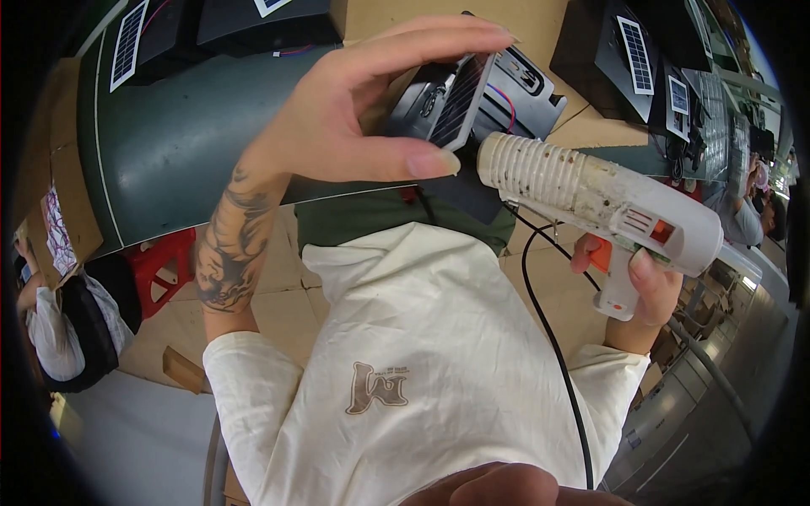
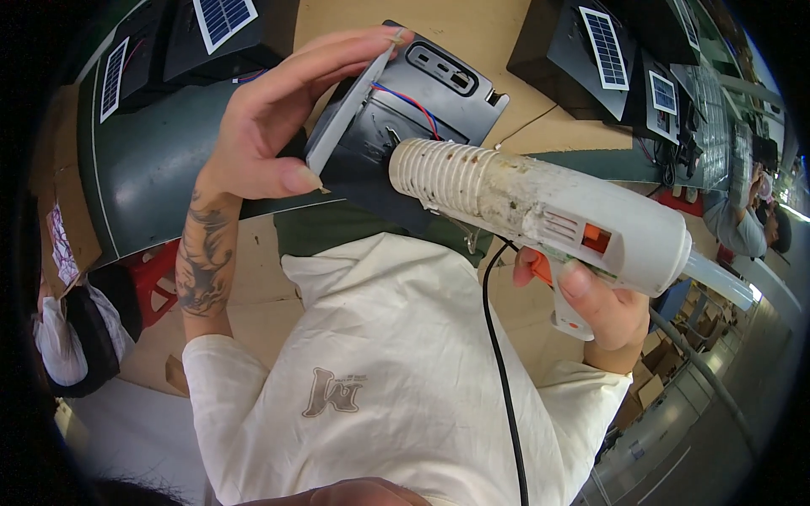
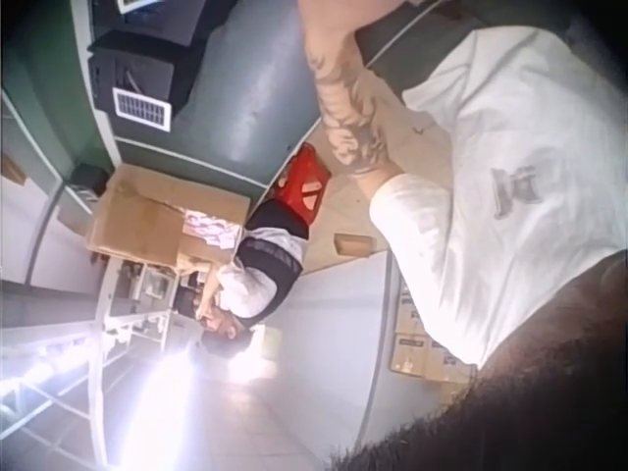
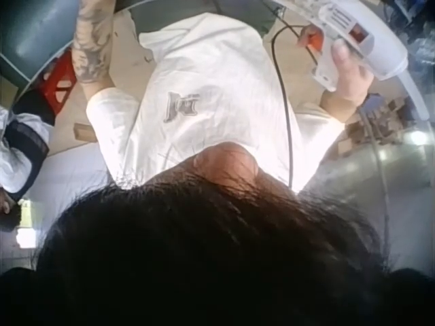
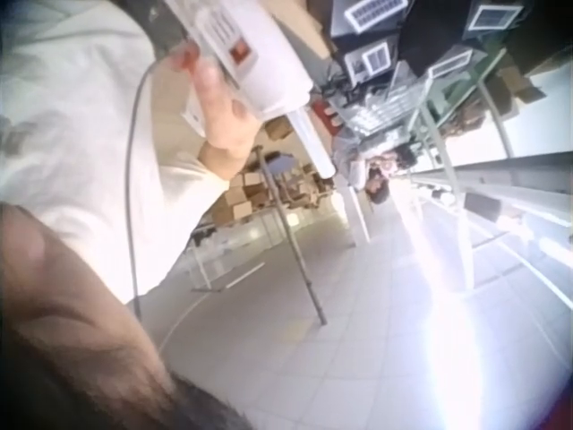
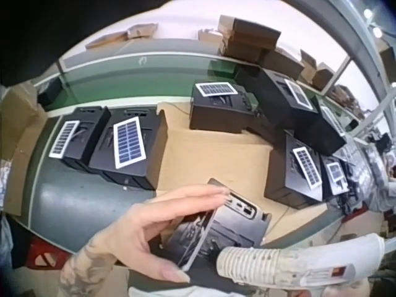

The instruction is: The person assembles solar-powered devices by applying hot glue with a glue gun to secure internal wiring and components within a plastic housing and to a solar panel.

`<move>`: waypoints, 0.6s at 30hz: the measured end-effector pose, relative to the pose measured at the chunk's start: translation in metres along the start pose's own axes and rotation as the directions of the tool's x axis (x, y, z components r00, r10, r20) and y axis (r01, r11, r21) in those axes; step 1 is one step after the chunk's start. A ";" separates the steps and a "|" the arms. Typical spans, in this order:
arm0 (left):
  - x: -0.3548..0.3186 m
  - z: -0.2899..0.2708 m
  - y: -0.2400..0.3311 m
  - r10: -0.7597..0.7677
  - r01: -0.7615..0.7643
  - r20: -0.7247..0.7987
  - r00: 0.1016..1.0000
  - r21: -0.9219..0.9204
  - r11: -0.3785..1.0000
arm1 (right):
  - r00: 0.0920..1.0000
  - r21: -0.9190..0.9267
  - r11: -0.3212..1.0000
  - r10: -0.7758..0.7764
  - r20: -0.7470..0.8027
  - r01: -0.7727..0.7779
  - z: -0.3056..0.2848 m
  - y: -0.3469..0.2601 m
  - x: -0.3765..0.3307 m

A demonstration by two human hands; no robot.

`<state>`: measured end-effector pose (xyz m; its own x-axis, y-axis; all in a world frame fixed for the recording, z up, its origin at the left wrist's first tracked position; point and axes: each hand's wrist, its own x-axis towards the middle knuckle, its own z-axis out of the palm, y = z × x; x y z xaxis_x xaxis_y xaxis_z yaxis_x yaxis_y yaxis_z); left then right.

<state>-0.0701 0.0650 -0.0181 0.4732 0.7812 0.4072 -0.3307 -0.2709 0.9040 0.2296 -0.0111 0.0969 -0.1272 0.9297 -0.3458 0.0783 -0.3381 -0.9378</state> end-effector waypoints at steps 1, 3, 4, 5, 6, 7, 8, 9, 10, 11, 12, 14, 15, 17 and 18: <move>0.000 0.000 0.000 0.000 0.000 0.000 1.000 -0.003 1.000 | 1.000 -0.001 1.000 0.001 -0.002 -0.001 0.000 -0.001 0.000; 0.000 0.000 0.000 0.002 -0.002 0.000 1.000 0.002 1.000 | 1.000 -0.007 1.000 0.009 0.006 -0.009 -0.001 -0.002 -0.001; 0.000 -0.002 -0.002 0.003 -0.003 -0.001 1.000 0.000 1.000 | 1.000 -0.009 1.000 0.010 0.005 -0.010 -0.001 -0.003 -0.002; 0.001 -0.006 -0.004 0.033 -0.034 0.028 0.999 0.027 0.999 | 1.000 -0.030 1.000 0.002 0.008 -0.001 -0.001 -0.005 -0.002; 0.001 -0.008 -0.005 0.063 -0.066 0.057 0.996 0.055 0.996 | 1.000 -0.051 0.999 -0.007 0.012 0.007 -0.002 -0.007 -0.003; 0.001 -0.008 -0.006 0.070 -0.073 0.060 0.996 0.050 0.996 | 1.000 -0.056 0.998 -0.009 0.006 0.010 -0.001 -0.010 -0.004; 0.001 -0.007 -0.006 0.059 -0.062 0.052 0.997 0.055 0.997 | 1.000 -0.093 0.996 0.007 0.028 -0.005 -0.001 -0.013 -0.005; 0.001 -0.006 -0.007 0.050 -0.052 0.043 0.998 0.060 0.997 | 0.999 -0.130 0.991 0.025 0.048 -0.018 0.000 -0.016 -0.006; 0.000 -0.006 -0.006 0.054 -0.056 0.040 0.998 0.059 0.997 | 0.998 -0.135 0.991 0.024 0.050 -0.017 0.002 -0.021 -0.006; 0.000 -0.006 -0.006 0.038 -0.039 0.031 0.999 0.033 0.999 | 0.997 -0.166 0.986 0.042 0.067 -0.030 0.005 -0.025 -0.007; -0.001 -0.005 -0.006 0.022 -0.022 0.023 0.999 0.007 1.000 | 0.995 -0.197 0.979 0.059 0.084 -0.042 0.008 -0.029 -0.007; -0.001 -0.004 -0.004 0.005 -0.005 0.011 1.000 -0.021 1.000 | 0.992 -0.250 0.968 0.052 0.114 -0.023 0.010 -0.036 -0.007; -0.001 -0.004 -0.002 -0.018 0.018 0.003 1.000 -0.048 0.999 | 0.989 -0.295 0.955 0.049 0.142 -0.005 0.010 -0.039 -0.007; -0.002 -0.002 -0.002 -0.006 0.006 0.006 1.000 -0.061 0.998 | 0.979 -0.429 0.902 0.046 0.201 0.046 0.010 -0.044 -0.007; -0.003 -0.002 -0.002 -0.004 0.005 0.014 1.000 -0.073 0.997 | 0.966 -0.543 0.834 0.054 0.255 0.096 0.009 -0.048 -0.006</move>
<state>-0.0719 0.0645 -0.0212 0.4857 0.7743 0.4055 -0.3874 -0.2252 0.8940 0.2182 -0.0020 0.1436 -0.3703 0.8421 -0.3921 0.5898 -0.1129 -0.7996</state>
